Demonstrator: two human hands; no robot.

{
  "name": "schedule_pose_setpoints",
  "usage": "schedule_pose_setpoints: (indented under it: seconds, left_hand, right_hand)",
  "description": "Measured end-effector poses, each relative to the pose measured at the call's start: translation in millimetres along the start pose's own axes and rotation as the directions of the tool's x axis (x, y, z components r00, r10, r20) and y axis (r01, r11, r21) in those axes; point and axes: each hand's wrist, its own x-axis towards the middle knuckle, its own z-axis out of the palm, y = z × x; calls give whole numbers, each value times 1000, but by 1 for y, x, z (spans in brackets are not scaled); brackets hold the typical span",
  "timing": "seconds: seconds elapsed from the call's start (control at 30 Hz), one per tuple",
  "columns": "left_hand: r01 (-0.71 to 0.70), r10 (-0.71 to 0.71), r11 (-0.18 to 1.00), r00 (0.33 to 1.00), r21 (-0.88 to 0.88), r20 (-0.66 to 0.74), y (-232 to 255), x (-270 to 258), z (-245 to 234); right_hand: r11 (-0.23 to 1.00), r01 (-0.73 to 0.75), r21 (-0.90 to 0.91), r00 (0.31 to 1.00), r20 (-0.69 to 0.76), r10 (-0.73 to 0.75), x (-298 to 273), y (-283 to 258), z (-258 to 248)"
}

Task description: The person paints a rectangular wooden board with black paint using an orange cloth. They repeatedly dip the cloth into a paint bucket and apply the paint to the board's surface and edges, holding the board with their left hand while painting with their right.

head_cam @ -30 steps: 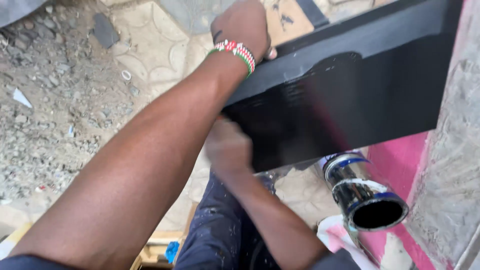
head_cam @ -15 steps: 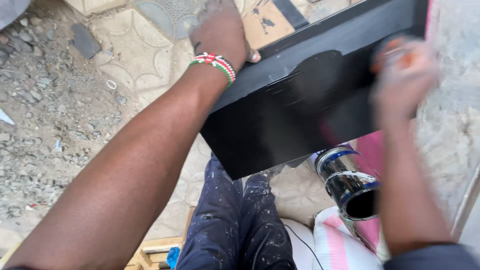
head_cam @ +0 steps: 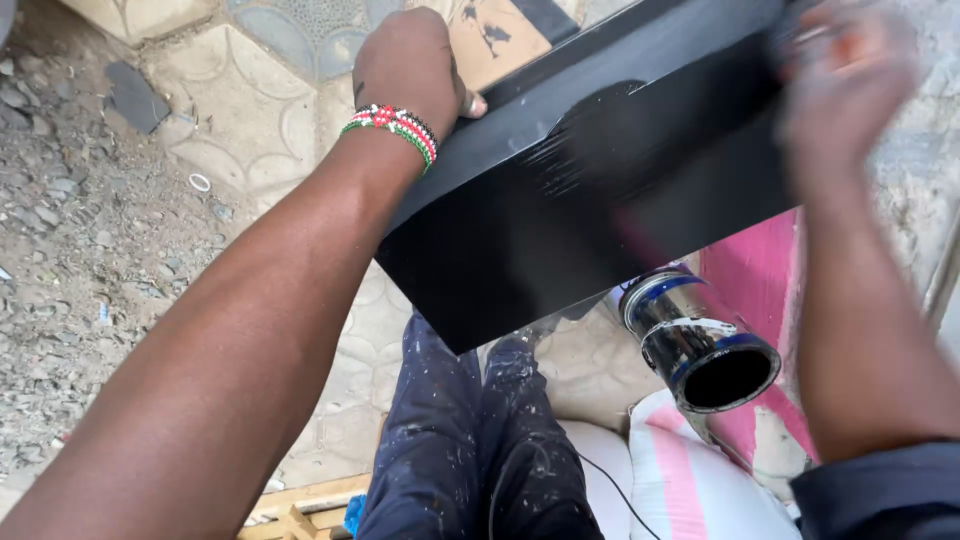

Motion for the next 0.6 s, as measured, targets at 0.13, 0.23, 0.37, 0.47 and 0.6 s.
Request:
schedule_pose_setpoints:
  seconds: [0.13,0.23,0.37,0.47,0.6]
  left_hand:
    - [31,-32,998,999,-61,-4,3,2,-5]
    - [27,-29,998,999,-49,-30,2,-3,-3]
    - [63,-62,997,998,-50,10,6,0,-10]
    - [8,-9,999,999,-44,-39,-2,7,-2]
    - [52,-49,996,998,-68,46,-4,-1,-6]
  right_hand:
    - [29,677,-735,669,598,-441,-66,15,80]
    - [101,708,-699,683,639,-354,-254,124,155]
    - [210,734,-646,614,763,202,-437,265,192]
    - [-258,822,-507,467,861,-203,-340,177,182]
    - [983,-113,-142,981,140,133,-81,80,33]
